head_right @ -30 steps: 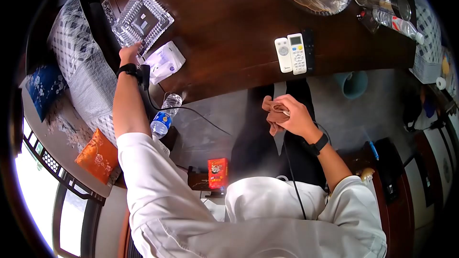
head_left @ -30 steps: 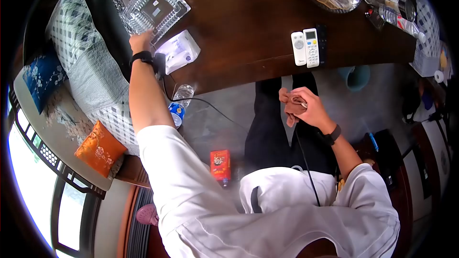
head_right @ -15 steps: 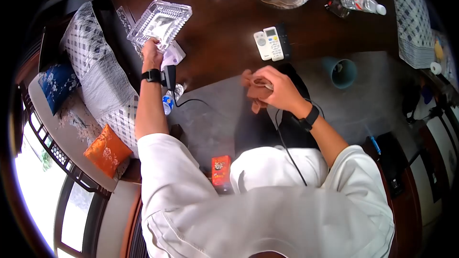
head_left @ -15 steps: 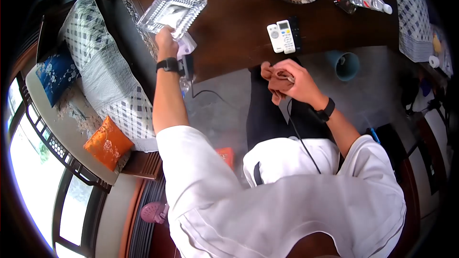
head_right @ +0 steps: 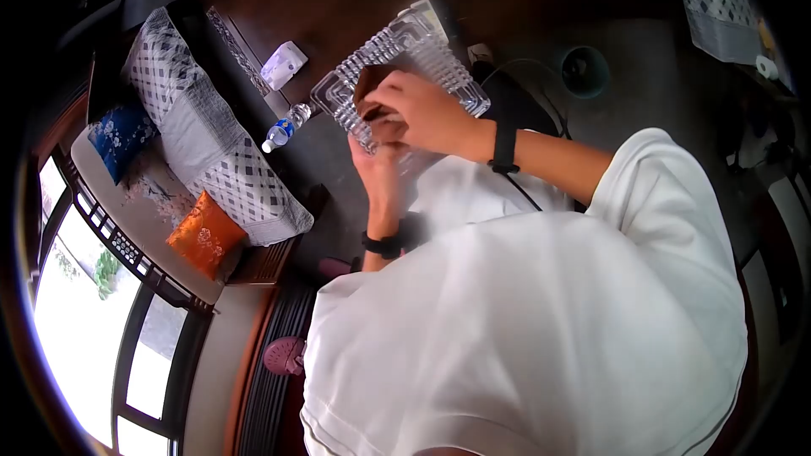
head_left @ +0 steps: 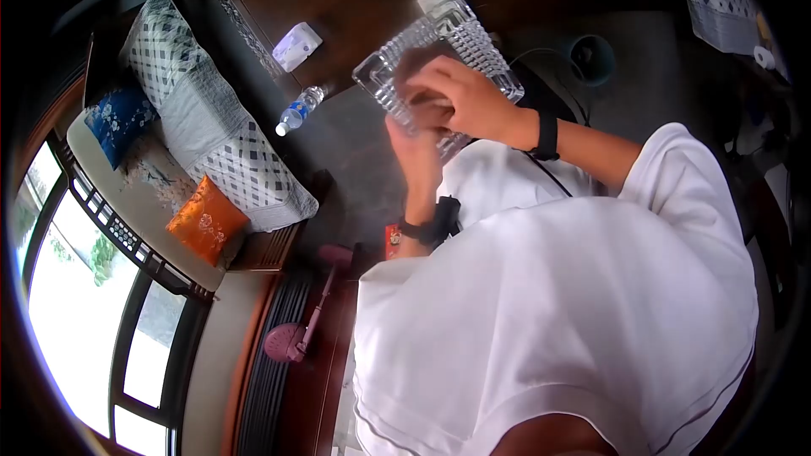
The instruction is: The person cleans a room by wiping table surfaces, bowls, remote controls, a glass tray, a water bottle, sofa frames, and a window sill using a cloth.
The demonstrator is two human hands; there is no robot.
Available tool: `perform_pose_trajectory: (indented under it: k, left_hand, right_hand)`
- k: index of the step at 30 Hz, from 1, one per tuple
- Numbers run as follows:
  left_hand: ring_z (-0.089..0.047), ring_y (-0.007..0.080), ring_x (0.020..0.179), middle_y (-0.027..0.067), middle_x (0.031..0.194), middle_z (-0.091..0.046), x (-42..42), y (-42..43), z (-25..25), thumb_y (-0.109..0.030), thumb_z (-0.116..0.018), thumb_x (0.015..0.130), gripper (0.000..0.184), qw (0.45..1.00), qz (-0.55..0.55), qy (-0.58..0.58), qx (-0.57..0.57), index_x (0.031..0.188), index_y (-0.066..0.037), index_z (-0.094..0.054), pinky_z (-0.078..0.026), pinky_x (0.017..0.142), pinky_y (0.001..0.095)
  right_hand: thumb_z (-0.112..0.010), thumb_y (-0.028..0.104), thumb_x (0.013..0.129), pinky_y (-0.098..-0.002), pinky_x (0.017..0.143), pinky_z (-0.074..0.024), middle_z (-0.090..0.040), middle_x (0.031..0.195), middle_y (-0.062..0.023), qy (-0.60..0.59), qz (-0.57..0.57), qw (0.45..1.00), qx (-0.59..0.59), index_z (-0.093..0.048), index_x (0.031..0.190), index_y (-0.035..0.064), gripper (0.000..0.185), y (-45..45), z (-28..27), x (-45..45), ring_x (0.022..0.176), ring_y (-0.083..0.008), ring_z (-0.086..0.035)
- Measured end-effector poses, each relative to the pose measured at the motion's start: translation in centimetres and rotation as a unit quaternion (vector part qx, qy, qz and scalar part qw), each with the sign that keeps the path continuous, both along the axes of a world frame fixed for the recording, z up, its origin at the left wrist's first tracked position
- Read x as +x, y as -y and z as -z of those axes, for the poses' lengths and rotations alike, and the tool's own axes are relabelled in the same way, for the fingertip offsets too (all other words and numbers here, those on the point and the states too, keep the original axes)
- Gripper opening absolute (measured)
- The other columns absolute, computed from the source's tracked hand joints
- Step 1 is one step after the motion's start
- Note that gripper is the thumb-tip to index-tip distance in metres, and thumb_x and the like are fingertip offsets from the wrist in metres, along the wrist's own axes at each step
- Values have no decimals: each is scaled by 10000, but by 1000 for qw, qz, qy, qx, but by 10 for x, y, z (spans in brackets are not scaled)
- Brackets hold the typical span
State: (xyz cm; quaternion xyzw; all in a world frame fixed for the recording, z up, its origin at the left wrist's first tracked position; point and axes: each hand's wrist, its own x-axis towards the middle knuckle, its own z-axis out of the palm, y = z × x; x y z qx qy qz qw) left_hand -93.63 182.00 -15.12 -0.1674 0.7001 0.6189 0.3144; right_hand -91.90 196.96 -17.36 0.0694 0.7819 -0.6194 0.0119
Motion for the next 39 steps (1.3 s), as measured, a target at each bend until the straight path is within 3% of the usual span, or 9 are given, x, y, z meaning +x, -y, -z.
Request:
perform_pose_trajectory:
  k: [7,10,17,20,24,27,28,31,39]
  left_hand:
    - [-637,201,1037,153,1179,-604,49,-25,-25,24,-527,845,517,994,62,-75,-56,1339,36,-377,-543,869,310]
    - [-628,174,1001,112,1141,-597,55,-21,-12,53,-488,801,525,986,92,-123,-67,1319,15,-415,-535,856,310]
    - [-684,318,1083,217,1279,-597,66,-42,-29,74,-468,823,544,999,22,-42,-14,1352,2,-365,-588,746,331]
    - [-675,268,1083,195,1276,-594,71,-51,-44,91,-521,888,515,1000,10,0,-12,1369,18,-354,-550,843,307]
    - [-684,255,1063,186,1247,-619,81,-46,-38,69,-543,884,500,1000,-1,-18,-4,1352,27,-373,-550,813,287]
    - [-646,230,1067,183,1226,-608,79,-54,-46,49,-495,811,511,996,29,-28,-80,1315,26,-414,-528,830,292]
    - [-633,212,1055,168,1212,-606,78,-57,-48,44,-502,808,509,996,32,-21,-81,1311,26,-422,-520,849,294]
    - [-604,173,1023,130,1180,-599,76,-52,-49,33,-520,801,514,992,50,-42,-107,1307,27,-435,-503,892,297]
    - [-621,206,1087,155,1224,-596,84,-35,-34,27,-518,828,535,991,60,-74,-93,1350,19,-403,-514,901,297]
  right_hand:
    - [-769,-54,666,-353,802,-573,-576,1114,-86,-144,13,987,75,-668,1187,114,556,-23,1,29,994,-300,-635]
    - [-784,-4,683,-356,786,-568,-588,1077,-70,-142,50,980,133,-665,1144,122,492,-26,5,28,981,-286,-636]
    - [-785,59,720,-381,728,-573,-599,1029,-49,-50,122,966,223,-656,1053,134,365,-57,15,47,918,-291,-662]
    - [-760,23,718,-402,723,-563,-584,1014,-64,-17,104,965,239,-626,1059,117,378,-66,2,60,912,-317,-655]
    - [-772,0,708,-397,728,-559,-580,1026,-78,70,-1,987,146,-640,1050,75,374,-63,-33,83,920,-313,-664]
    - [-787,1,731,-375,754,-566,-579,1037,-74,91,-41,993,-69,-658,1040,45,338,-50,-29,89,925,-289,-680]
    - [-775,-30,761,-339,811,-586,-573,1058,-70,81,-63,995,-15,-672,1052,28,314,-42,-21,88,967,-255,-698]
    - [-747,-80,768,-319,862,-599,-568,1095,-73,44,-19,989,-138,-670,1098,22,354,-29,-10,88,1011,-235,-697]
    - [-799,-6,724,-337,780,-582,-606,1051,-67,-88,52,990,96,-682,1085,84,390,-32,-3,51,919,-280,-676]
